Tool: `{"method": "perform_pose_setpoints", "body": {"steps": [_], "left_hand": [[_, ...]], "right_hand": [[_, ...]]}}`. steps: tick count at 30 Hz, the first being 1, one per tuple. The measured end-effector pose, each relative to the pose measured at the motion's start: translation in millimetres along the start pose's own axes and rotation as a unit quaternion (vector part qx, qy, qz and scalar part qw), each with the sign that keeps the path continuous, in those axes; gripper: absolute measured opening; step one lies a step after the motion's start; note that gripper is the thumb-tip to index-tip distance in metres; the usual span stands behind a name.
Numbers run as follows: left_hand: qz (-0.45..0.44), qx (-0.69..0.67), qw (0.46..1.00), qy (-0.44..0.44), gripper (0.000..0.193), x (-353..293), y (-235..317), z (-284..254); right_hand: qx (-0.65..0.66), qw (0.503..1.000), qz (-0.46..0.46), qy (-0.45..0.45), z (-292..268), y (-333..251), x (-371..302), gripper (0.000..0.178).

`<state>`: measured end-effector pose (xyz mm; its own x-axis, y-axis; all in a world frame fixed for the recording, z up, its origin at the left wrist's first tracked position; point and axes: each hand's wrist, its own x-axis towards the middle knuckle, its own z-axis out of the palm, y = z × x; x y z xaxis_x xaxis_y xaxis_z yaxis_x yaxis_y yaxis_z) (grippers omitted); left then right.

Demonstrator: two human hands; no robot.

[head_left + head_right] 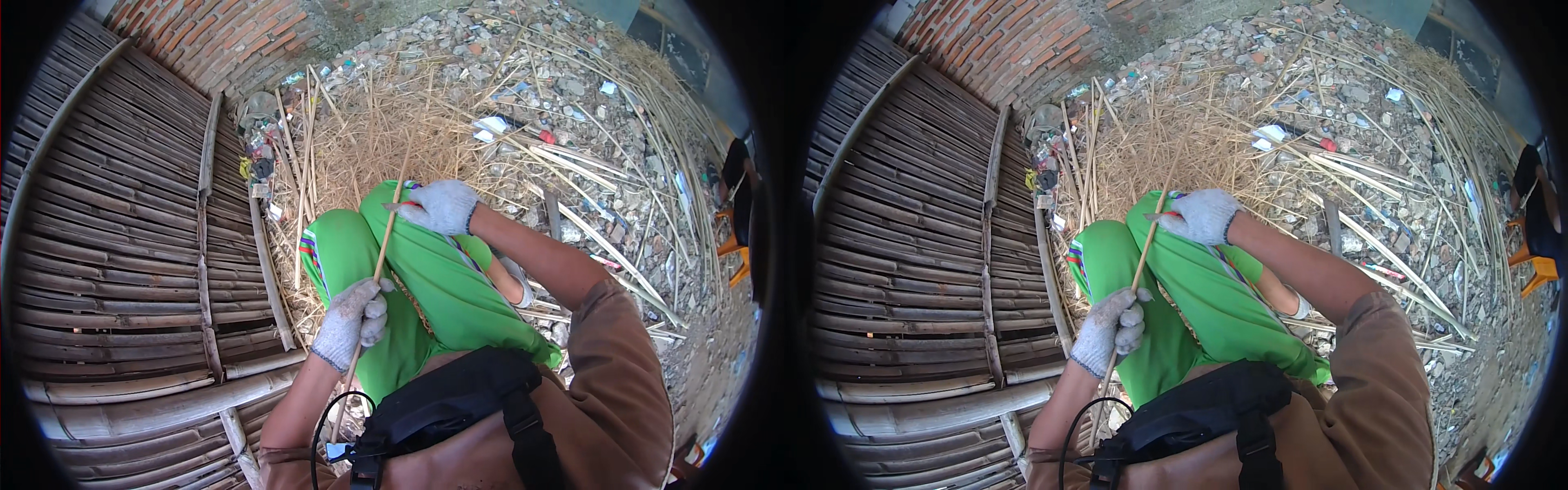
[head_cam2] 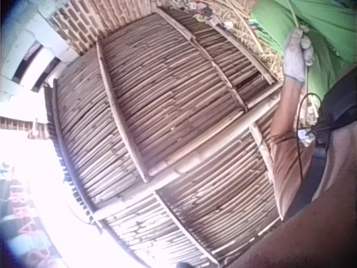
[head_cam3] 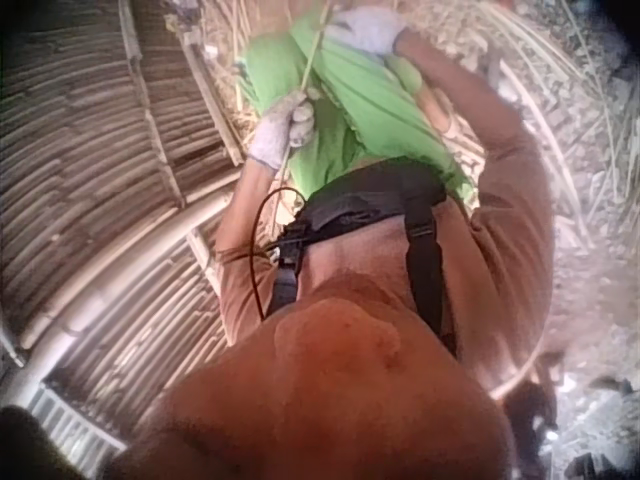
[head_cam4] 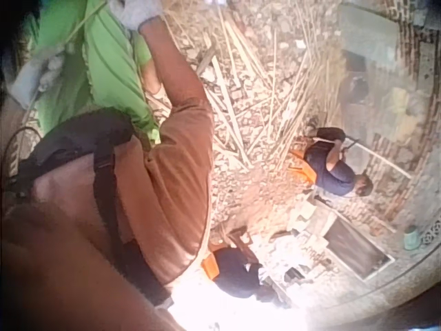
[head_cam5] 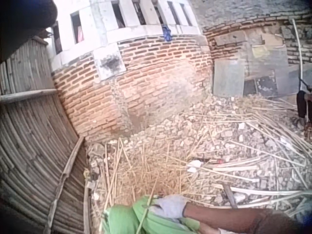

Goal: The person uses a tool to strip layers from a bamboo pole while holding it between their legs. The person repeatedly runs the tool along the length of the pole to remove material.

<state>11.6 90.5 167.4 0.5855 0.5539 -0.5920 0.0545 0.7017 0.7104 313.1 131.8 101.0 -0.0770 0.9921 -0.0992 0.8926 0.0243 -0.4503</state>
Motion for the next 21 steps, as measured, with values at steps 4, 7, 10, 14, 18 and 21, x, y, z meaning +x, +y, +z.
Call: {"method": "perform_pose_setpoints", "body": {"steps": [4, 7, 10, 14, 18, 21], "left_hand": [[-0.003, 0.004, 1.0, 0.012, 0.031, -10.6, -3.1, -1.6], [0.003, 0.018, 1.0, 0.021, 0.032, -19.9, -6.5, -1.3], [0.019, 0.045, 0.998, 0.034, 0.032, -45.8, -11.2, -2.7], [0.004, 0.079, 0.996, 0.042, 0.036, -79.9, -26.4, -18.0], [0.014, 0.082, 0.995, 0.062, 0.037, -74.0, -28.2, -6.8], [0.028, 0.093, 0.992, 0.081, 0.036, -50.9, -16.1, 12.4]], "right_hand": [[-0.001, 1.0, 0.0, -0.003, -7.4, -9.3, -7.3, 0.074], [-0.004, 1.0, -0.006, 0.003, -2.2, -6.9, -8.0, 0.069], [0.033, 0.998, 0.023, 0.055, 12.6, 9.4, -1.6, 0.064], [0.042, 0.998, 0.007, 0.042, 22.4, 19.2, -8.9, 0.062], [0.021, 0.999, -0.006, 0.048, 17.3, 11.5, -8.1, 0.059], [0.001, 1.0, -0.004, 0.022, 12.5, 7.3, -3.4, 0.061]]}}
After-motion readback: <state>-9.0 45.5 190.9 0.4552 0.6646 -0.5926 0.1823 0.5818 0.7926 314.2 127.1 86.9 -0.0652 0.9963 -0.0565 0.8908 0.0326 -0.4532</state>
